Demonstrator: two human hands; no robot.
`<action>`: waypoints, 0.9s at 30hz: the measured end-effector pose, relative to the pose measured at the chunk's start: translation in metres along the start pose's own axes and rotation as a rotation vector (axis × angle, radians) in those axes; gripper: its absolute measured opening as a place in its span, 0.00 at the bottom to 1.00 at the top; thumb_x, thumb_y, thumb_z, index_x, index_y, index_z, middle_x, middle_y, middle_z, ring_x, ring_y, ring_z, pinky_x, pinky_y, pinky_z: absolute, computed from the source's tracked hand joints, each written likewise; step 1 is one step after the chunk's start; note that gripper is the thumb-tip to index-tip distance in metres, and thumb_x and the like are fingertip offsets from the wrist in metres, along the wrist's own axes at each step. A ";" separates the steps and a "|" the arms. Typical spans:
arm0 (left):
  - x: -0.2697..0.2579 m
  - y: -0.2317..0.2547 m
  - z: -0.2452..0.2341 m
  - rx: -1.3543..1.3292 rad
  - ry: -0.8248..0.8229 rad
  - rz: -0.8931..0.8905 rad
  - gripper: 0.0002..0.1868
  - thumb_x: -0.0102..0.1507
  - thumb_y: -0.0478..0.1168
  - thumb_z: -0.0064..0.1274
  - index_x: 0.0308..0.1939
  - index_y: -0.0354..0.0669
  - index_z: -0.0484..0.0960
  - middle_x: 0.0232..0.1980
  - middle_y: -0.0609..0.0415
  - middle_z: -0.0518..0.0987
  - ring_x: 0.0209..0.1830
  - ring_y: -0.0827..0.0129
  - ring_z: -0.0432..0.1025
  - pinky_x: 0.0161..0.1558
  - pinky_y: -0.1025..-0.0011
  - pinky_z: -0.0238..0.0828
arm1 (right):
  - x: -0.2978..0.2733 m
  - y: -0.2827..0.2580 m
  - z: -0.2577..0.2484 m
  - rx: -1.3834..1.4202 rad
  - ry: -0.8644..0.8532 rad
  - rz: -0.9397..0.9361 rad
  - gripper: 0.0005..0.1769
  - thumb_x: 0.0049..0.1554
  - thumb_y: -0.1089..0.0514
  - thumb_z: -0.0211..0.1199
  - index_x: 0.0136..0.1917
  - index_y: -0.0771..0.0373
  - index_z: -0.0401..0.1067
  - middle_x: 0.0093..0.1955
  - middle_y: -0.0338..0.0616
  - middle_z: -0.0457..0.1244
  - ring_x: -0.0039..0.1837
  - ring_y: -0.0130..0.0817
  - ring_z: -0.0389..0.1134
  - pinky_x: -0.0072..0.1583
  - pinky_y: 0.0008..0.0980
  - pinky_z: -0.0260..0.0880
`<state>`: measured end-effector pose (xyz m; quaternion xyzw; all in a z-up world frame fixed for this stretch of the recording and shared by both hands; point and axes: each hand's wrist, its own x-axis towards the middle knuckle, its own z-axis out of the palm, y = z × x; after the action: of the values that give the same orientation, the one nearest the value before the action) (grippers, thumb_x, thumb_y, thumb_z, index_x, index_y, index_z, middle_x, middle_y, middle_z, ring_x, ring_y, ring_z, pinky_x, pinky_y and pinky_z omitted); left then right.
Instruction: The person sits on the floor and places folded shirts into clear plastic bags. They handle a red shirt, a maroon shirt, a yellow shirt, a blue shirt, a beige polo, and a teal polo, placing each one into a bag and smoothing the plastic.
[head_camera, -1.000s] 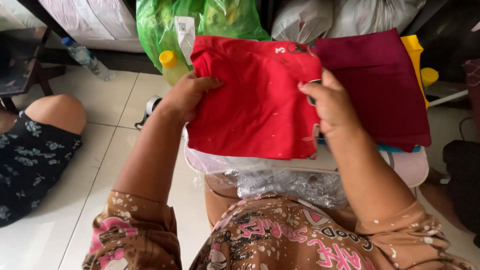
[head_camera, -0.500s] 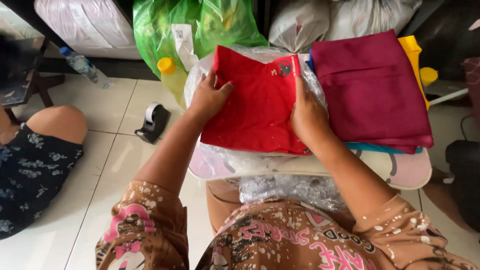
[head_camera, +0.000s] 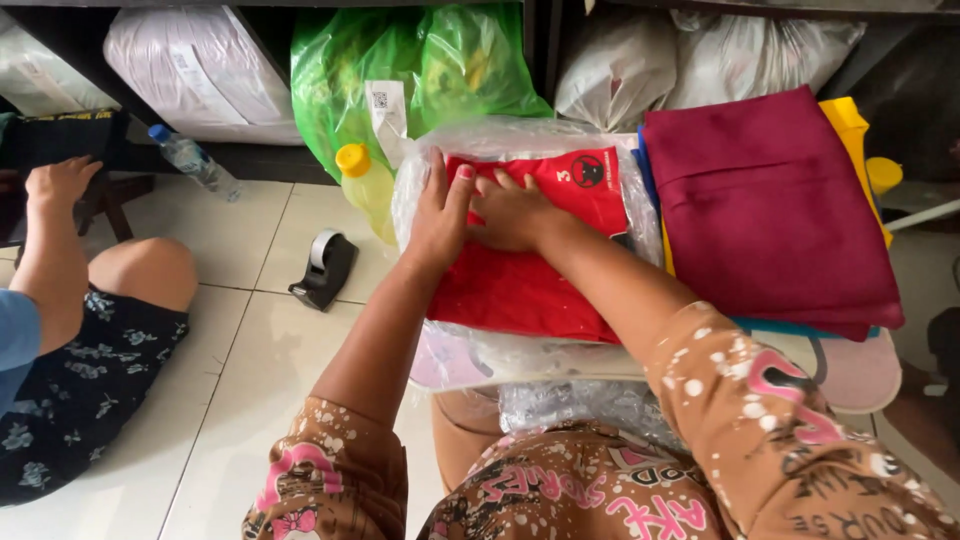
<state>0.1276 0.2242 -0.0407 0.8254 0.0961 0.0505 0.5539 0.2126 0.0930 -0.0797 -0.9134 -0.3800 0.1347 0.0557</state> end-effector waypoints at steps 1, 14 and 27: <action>-0.005 0.004 -0.001 0.001 0.002 -0.003 0.51 0.68 0.70 0.37 0.82 0.39 0.44 0.83 0.29 0.44 0.84 0.41 0.38 0.82 0.50 0.33 | 0.007 0.004 0.003 0.001 -0.002 -0.003 0.38 0.61 0.24 0.46 0.72 0.48 0.67 0.80 0.44 0.50 0.84 0.57 0.42 0.74 0.77 0.43; -0.057 -0.011 0.038 1.182 -0.385 0.147 0.55 0.58 0.71 0.53 0.79 0.46 0.51 0.81 0.35 0.49 0.81 0.41 0.45 0.72 0.41 0.50 | -0.087 0.113 -0.045 0.090 0.251 0.247 0.25 0.58 0.49 0.57 0.68 0.48 0.70 0.64 0.51 0.65 0.68 0.58 0.65 0.64 0.59 0.68; -0.003 -0.003 0.168 1.169 -0.487 0.555 0.41 0.61 0.66 0.47 0.76 0.57 0.61 0.82 0.46 0.52 0.79 0.39 0.46 0.63 0.26 0.45 | -0.136 0.116 -0.066 0.110 0.655 0.429 0.24 0.54 0.66 0.58 0.64 0.58 0.72 0.57 0.50 0.70 0.55 0.55 0.70 0.53 0.50 0.68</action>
<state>0.1567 0.0723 -0.1075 0.9705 -0.2341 -0.0565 -0.0094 0.2189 -0.0850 -0.0129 -0.9624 -0.1350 -0.1350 0.1934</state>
